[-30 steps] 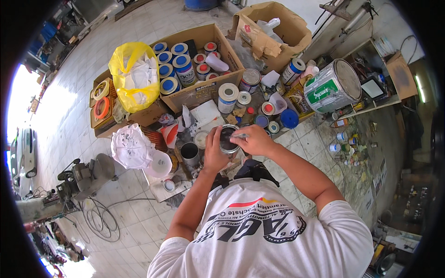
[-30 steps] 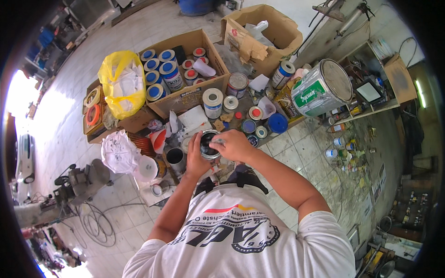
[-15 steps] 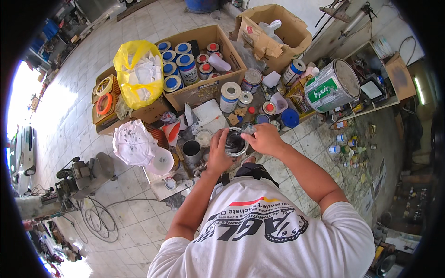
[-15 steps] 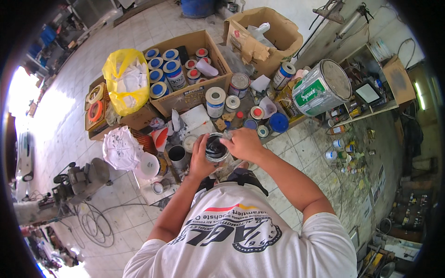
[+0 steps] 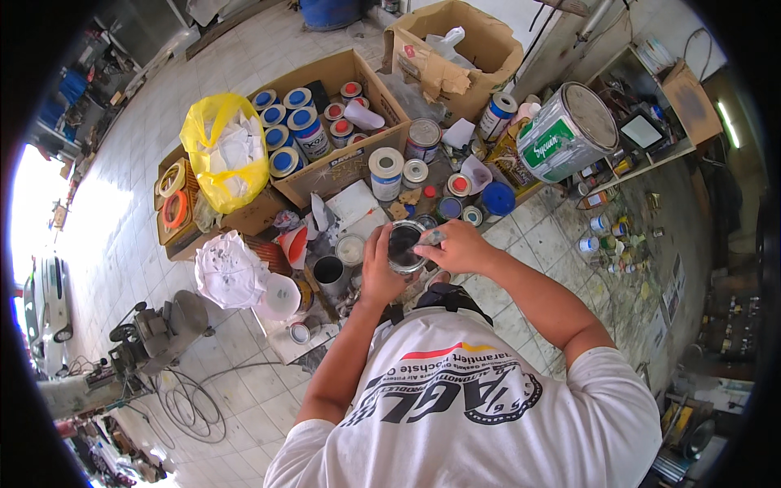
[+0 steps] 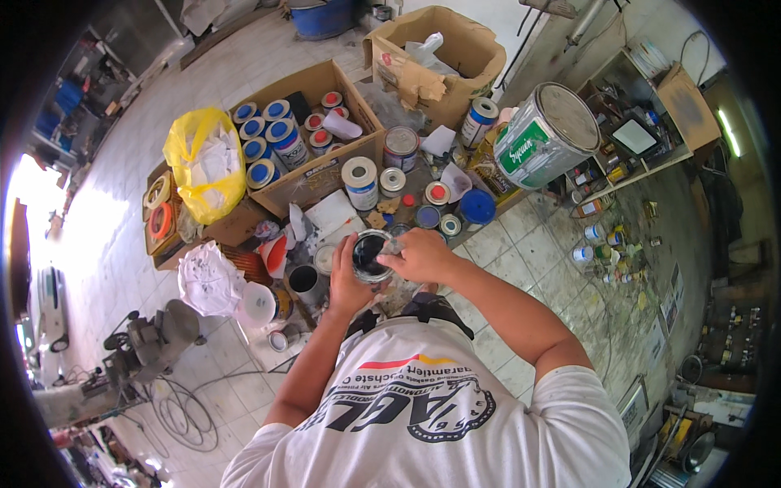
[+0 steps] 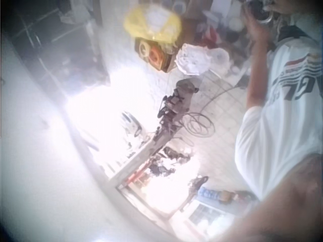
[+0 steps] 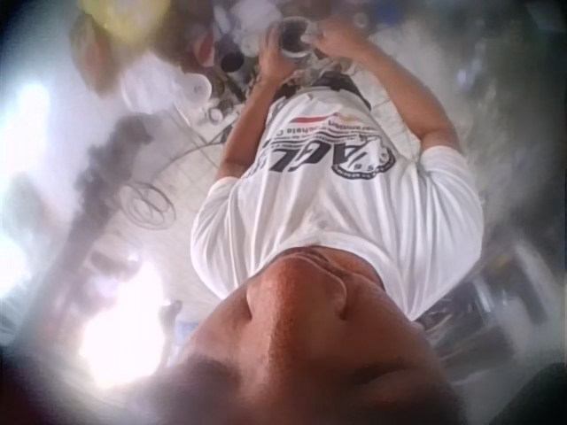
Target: The person opens a paint can, pours paint into a smaller container, stirs it with a stick, and transfers the mixed paint into a funnel. The person handles paint cans, a stir stick, and a funnel throughout the process.
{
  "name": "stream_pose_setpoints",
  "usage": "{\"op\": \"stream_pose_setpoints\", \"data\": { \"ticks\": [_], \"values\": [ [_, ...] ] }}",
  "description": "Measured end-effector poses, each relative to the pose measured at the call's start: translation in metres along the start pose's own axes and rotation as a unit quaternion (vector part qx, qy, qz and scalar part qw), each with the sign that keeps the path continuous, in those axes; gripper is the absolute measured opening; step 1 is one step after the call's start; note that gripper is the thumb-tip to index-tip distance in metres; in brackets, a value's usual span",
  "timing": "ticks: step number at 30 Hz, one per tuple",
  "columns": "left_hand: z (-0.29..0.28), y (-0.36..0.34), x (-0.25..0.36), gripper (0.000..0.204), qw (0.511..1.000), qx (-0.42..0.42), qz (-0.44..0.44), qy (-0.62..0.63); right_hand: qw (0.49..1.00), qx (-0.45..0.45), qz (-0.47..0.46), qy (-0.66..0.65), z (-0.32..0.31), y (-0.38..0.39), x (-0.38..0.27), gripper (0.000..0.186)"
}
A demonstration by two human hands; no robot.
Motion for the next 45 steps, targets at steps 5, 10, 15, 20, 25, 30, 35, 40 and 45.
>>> {"op": "stream_pose_setpoints", "data": {
  "ticks": [5, 10, 15, 20, 25, 30, 35, 40, 45],
  "values": [
    [0.008, -0.003, 0.005, 0.12, 0.999, -0.015, 0.029, -0.017, 0.994, 0.097, 0.036, -0.029, -0.015, 0.001, 0.007, 0.04],
    [0.001, -0.008, 0.011, 0.12, 1.0, -0.009, 0.024, 0.003, 0.999, 0.037, 0.01, 0.002, -0.018, 0.008, 0.002, 0.038],
    [0.009, -0.007, 0.012, 0.117, 0.999, -0.023, 0.028, -0.019, 0.987, 0.147, 0.026, -0.06, -0.035, 0.004, 0.003, 0.033],
    [0.003, -0.009, 0.014, 0.115, 0.999, -0.021, 0.029, -0.006, 0.996, -0.059, 0.008, 0.071, -0.02, 0.008, 0.002, 0.035],
    [0.014, -0.006, 0.016, 0.115, 0.999, -0.04, 0.026, -0.014, 0.993, 0.107, 0.017, -0.036, -0.032, 0.002, 0.003, 0.029],
    [0.006, -0.001, 0.012, 0.114, 0.999, -0.036, 0.006, -0.01, 0.999, -0.023, -0.004, 0.037, -0.019, 0.007, -0.001, 0.034],
    [0.013, 0.002, 0.016, 0.114, 0.999, -0.036, 0.021, -0.011, 0.992, 0.115, -0.013, -0.044, -0.025, 0.003, -0.006, 0.035],
    [0.004, 0.007, 0.011, 0.113, 0.999, -0.036, 0.011, -0.01, 0.996, -0.08, -0.034, -0.003, -0.01, 0.008, -0.011, 0.031],
    [0.01, 0.007, 0.012, 0.114, 0.999, -0.046, 0.013, -0.014, 0.999, 0.042, -0.015, -0.031, -0.017, 0.001, -0.007, 0.029]
  ]
}}
Point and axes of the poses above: each hand's wrist, its own y-axis away from the middle knuckle, its own z-axis out of the palm, x = y × z, the point moved 8 cm from there along -y, towards the middle knuckle, and after that the axes turned 15 degrees about y, right-handed, at the moved point
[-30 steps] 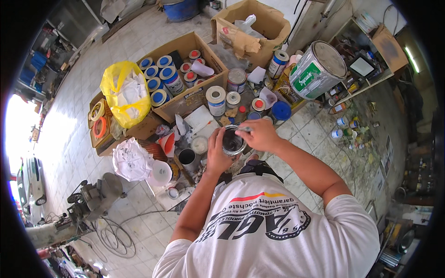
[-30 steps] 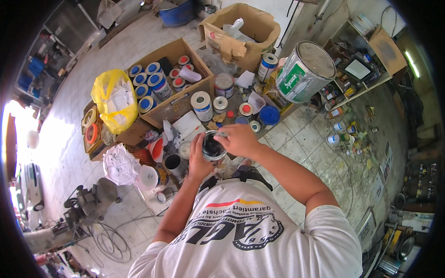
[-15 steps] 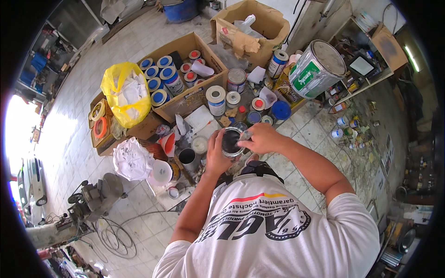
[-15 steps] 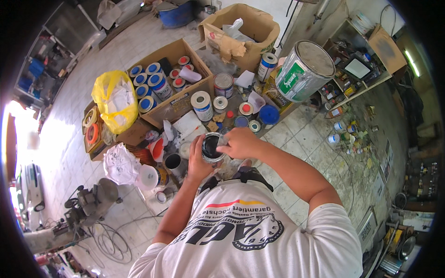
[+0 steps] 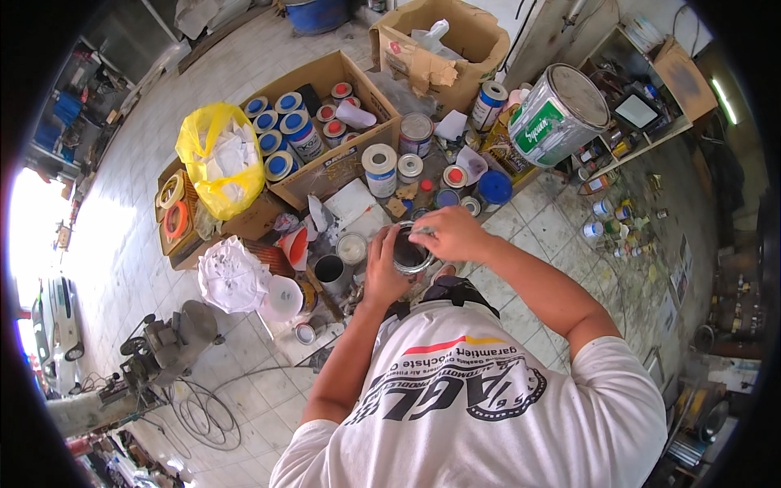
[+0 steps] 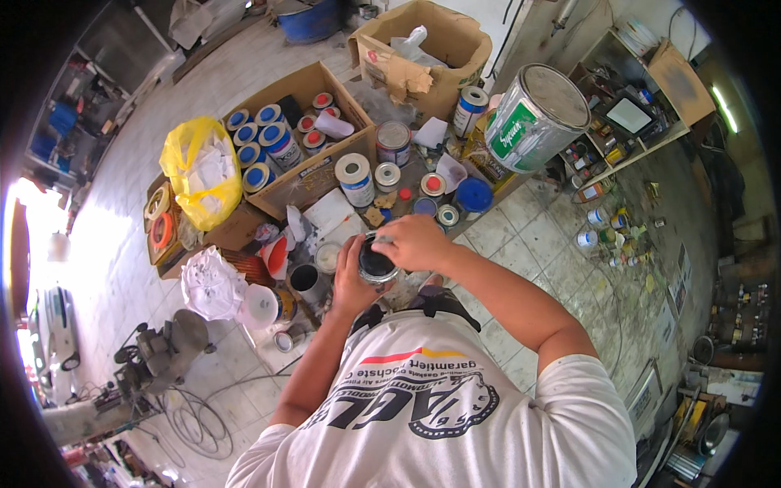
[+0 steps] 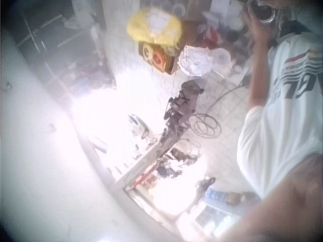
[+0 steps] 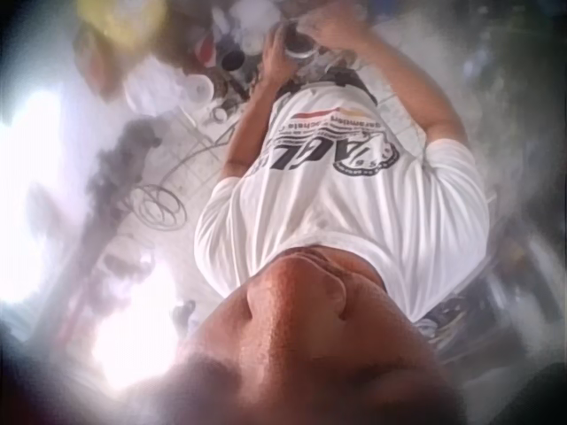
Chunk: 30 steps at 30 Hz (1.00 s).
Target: The person opens a paint can, pours paint into a smaller container, stirs it with a stick, and transfers the mixed paint into a funnel. The person handles paint cans, a stir stick, and a funnel throughout the process.
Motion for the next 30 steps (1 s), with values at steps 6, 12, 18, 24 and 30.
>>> {"op": "stream_pose_setpoints", "data": {
  "ticks": [6, 12, 18, 24, 30],
  "values": [
    [-0.006, 0.004, -0.003, 0.114, 1.0, -0.008, 0.003, -0.008, 0.986, -0.141, 0.023, 0.088, 0.003, 0.002, 0.006, 0.036],
    [0.0, -0.003, -0.002, 0.111, 1.0, -0.012, -0.001, 0.005, 0.998, -0.045, -0.01, -0.037, 0.015, 0.007, 0.001, 0.035],
    [0.001, 0.004, -0.004, 0.111, 1.0, -0.015, 0.018, -0.015, 0.997, -0.028, 0.066, 0.01, 0.0, 0.003, 0.009, 0.028],
    [-0.004, -0.002, -0.004, 0.111, 1.0, 0.002, 0.013, 0.002, 0.994, -0.108, 0.0, -0.011, 0.009, 0.01, -0.001, 0.031],
    [0.001, -0.009, -0.004, 0.112, 1.0, 0.003, 0.028, -0.011, 0.999, -0.011, -0.037, 0.008, -0.009, -0.004, 0.016, 0.028]
  ]
}}
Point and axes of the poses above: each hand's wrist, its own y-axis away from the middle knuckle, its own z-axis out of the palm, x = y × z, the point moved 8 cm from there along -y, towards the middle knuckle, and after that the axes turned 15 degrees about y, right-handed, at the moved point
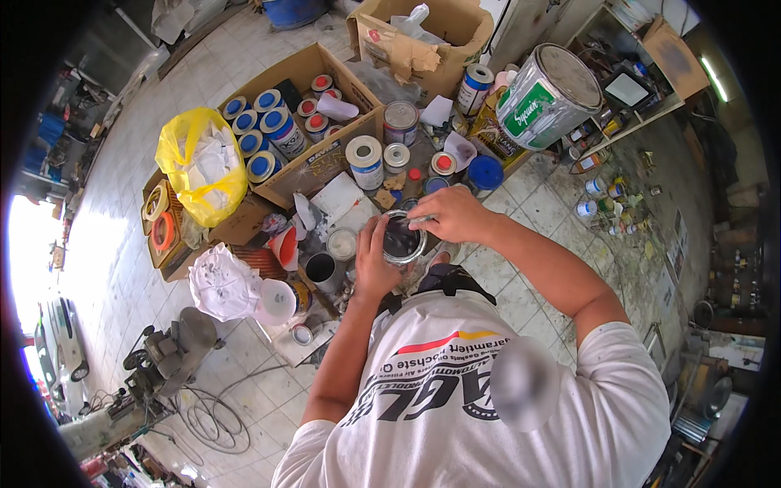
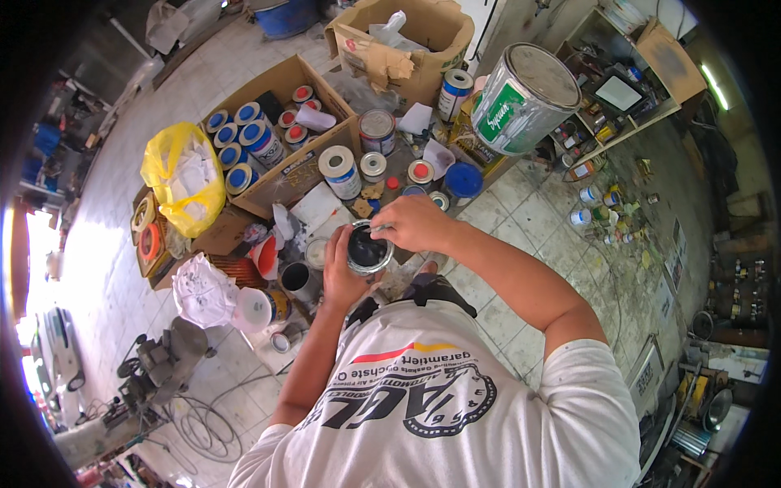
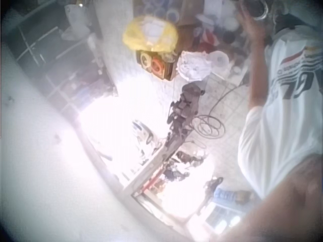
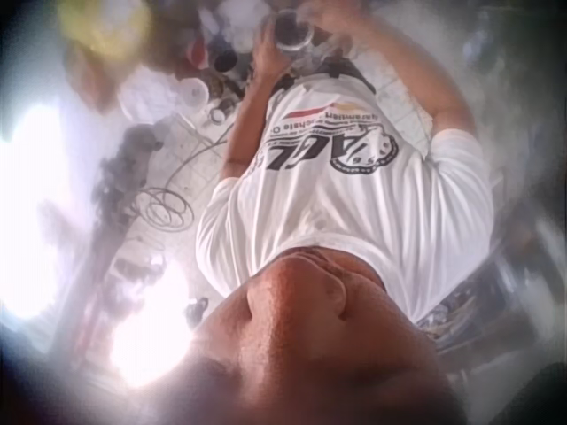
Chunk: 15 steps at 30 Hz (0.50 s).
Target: The person opens a paint can, pours paint into a smaller container, stirs it with a stick, and transfers the mixed paint into a funnel. The person handles paint cans, a stir stick, and a funnel throughout the process.
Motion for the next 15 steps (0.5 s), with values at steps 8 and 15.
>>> {"op": "stream_pose_setpoints", "data": {
  "ticks": [8, 15],
  "values": [
    [-0.003, -0.014, 0.002, 0.113, 0.999, 0.009, 0.033, -0.001, 0.992, -0.014, 0.1, 0.07, -0.006, 0.011, -0.011, 0.029],
    [-0.014, -0.024, 0.009, 0.11, 0.998, 0.046, 0.036, -0.021, 0.796, 0.086, 0.357, -0.48, 0.076, 0.053, 0.046, 0.031]
  ]
}}
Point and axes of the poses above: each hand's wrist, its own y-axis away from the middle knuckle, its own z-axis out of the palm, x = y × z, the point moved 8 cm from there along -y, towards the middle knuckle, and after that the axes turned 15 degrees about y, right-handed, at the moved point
